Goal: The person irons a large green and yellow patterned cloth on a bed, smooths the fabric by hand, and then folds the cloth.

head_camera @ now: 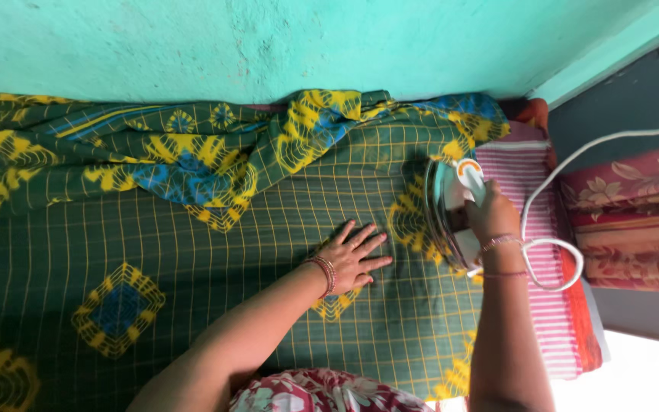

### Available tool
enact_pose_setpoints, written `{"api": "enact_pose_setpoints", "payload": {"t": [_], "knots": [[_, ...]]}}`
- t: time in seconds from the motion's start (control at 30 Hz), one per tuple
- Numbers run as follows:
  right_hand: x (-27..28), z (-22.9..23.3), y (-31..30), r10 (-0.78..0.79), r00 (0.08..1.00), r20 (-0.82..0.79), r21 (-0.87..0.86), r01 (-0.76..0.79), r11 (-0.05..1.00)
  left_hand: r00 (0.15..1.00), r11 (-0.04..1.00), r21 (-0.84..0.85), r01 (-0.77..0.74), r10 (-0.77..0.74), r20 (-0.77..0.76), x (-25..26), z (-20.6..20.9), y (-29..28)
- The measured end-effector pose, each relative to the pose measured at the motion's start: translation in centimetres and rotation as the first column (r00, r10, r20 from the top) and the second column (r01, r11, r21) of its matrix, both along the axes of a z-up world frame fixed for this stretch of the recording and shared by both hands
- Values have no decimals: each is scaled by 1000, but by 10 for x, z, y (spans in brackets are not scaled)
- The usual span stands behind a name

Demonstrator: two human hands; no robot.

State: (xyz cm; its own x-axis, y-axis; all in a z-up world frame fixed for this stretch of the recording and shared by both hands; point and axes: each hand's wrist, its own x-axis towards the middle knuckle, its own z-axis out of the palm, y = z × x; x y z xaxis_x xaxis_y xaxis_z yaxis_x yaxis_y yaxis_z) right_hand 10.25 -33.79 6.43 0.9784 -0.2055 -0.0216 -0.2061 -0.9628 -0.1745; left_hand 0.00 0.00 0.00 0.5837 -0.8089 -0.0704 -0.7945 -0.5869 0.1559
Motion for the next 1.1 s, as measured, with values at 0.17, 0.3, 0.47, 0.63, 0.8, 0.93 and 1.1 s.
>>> {"api": "enact_pose_setpoints", "payload": {"t": [0.17, 0.3, 0.47, 0.63, 0.8, 0.93, 1.1], "knots": [[-13, 7, 32, 36, 999, 13, 147, -37, 988, 993, 997, 30, -71, 73, -93, 44, 21, 27], [-95, 8, 51, 79, 970, -229, 105, -56, 993, 946, 950, 137, -282, 299, -124, 85, 23, 53], [-170, 17, 97, 117, 983, -141, 73, -107, 992, 899, 904, 8, -428, 427, -99, 96, 16, 77], [-135, 22, 106, 113, 988, -107, 91, -104, 990, 886, 887, 0, -462, 462, -40, 83, 18, 75], [-54, 10, 117, 86, 995, -48, 159, -78, 984, 880, 880, -5, -474, 474, 1, 40, 15, 77], [5, 1, 131, 113, 992, 52, 216, -122, 969, 896, 895, -47, -443, 444, 21, -10, 11, 101], [-15, -1, 140, 107, 994, 18, 256, -108, 961, 853, 854, 3, -521, 521, -26, -56, 10, 146]]}}
